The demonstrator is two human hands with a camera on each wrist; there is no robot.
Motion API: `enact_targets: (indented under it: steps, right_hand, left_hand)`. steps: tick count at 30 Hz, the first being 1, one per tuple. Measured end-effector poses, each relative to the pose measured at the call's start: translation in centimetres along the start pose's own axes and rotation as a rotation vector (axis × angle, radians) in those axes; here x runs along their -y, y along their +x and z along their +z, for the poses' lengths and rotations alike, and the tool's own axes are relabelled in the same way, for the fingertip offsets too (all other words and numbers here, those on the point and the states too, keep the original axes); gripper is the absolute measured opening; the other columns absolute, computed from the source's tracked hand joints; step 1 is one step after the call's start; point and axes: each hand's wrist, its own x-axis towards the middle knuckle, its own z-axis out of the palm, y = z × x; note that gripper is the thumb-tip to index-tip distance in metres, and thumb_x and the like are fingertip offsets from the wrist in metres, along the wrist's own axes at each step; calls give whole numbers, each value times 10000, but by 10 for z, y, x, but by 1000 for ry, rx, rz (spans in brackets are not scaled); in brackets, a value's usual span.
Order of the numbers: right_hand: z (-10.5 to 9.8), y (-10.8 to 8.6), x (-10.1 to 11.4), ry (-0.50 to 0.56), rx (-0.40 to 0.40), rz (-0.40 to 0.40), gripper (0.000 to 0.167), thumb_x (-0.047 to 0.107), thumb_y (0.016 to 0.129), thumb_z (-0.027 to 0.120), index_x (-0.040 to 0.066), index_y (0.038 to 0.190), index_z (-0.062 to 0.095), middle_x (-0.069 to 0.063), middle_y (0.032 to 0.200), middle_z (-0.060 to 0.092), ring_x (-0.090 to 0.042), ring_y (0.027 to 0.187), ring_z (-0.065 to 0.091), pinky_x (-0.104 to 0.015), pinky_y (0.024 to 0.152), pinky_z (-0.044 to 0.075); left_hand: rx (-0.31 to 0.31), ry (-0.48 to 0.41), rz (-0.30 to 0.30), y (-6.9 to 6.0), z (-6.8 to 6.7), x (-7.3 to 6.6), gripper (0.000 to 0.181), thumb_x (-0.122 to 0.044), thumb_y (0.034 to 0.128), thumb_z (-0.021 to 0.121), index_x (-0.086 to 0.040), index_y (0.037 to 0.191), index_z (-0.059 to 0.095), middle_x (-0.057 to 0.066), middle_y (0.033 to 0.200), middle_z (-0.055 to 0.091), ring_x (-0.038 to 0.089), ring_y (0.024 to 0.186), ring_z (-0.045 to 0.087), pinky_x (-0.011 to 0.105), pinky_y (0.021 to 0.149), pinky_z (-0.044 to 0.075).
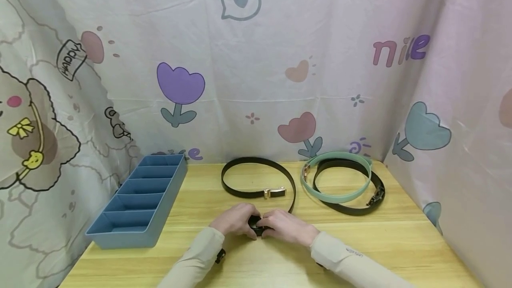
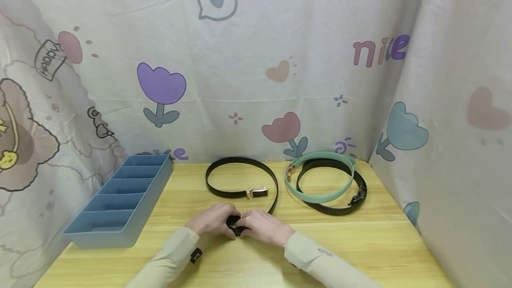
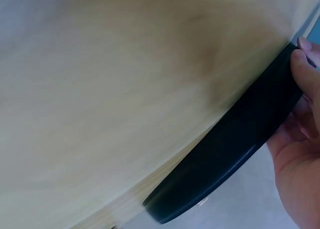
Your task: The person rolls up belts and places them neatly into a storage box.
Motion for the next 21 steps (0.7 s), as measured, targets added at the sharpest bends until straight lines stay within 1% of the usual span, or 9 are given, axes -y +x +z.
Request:
enact_targets:
  steps: [2, 4, 6, 8, 10, 12, 15, 18, 21]
  right_hand:
    - [0, -2, -2, 16, 12, 3, 212, 283, 895, 691, 209, 1094, 688, 72, 992, 676, 18, 857, 594, -145, 749, 477]
    - [-1, -3, -3, 13, 17, 6, 234, 307, 896, 685, 210, 1110, 680, 72, 1006, 678, 14, 864, 597, -145, 757, 478]
    - [-1, -2, -3, 1, 15, 2, 206, 327, 899, 677, 209, 1068, 688, 75, 988, 684, 26, 843, 594, -126, 745, 472]
    - [0, 1, -1, -14, 16, -2, 168, 341, 900, 670, 211, 1006, 692, 85, 940, 682, 45, 797, 577, -102, 714, 459]
    - [0, 3, 0, -27, 19, 0, 152, 348, 899, 668, 211, 962, 692, 90, 909, 680, 55, 770, 563, -91, 695, 448]
    - [0, 4, 2, -31, 20, 10, 135, 341, 899, 671, 212, 935, 691, 92, 896, 679, 53, 760, 559, -95, 687, 445]
    - [-1, 6, 3, -44, 14, 19, 121, 327, 896, 679, 207, 909, 687, 87, 886, 680, 45, 756, 557, -111, 686, 452]
    - [-1, 7, 3, -53, 4, 14, 121, 321, 896, 680, 200, 886, 685, 82, 872, 679, 42, 743, 551, -118, 675, 455]
    - [-1, 7, 4, -53, 8, 21, 122, 325, 896, 675, 205, 873, 687, 90, 859, 673, 52, 732, 537, -116, 668, 450]
  left_hand:
    - [10, 16, 12, 0, -1, -1, 321, -230, 633, 914, -230, 890, 723, -144, 844, 641, 21, 763, 546, 218, 750, 463]
    - [14, 27, 27, -1, -1, -2, 328, -187, 634, 909, -226, 900, 723, -136, 853, 649, 32, 779, 557, 226, 769, 467]
    - [5, 42, 35, -3, -1, -4, 335, -185, 630, 909, -211, 903, 715, -125, 843, 648, 31, 764, 550, 224, 750, 467]
    - [-5, 56, 29, -5, -1, -6, 332, -203, 631, 906, -196, 888, 697, -112, 819, 635, 25, 734, 532, 213, 714, 459]
    - [-8, 75, 34, -8, -2, -8, 336, -230, 646, 900, -173, 891, 678, -90, 814, 617, 24, 718, 508, 209, 682, 450]
    - [1, 79, 47, -9, -3, -9, 340, -252, 682, 884, -160, 922, 661, -68, 839, 603, 29, 729, 493, 212, 677, 442]
    - [31, 49, 60, -9, -6, -8, 320, -259, 741, 851, -149, 961, 647, -42, 874, 597, 43, 756, 493, 213, 696, 437]
    - [37, 10, 32, -7, -7, -6, 324, -290, 732, 861, -151, 941, 655, -53, 856, 599, 40, 745, 493, 205, 687, 430]
    - [7, 22, 0, -5, -6, -8, 337, -310, 671, 894, -152, 861, 665, -77, 789, 591, 33, 695, 485, 202, 639, 423]
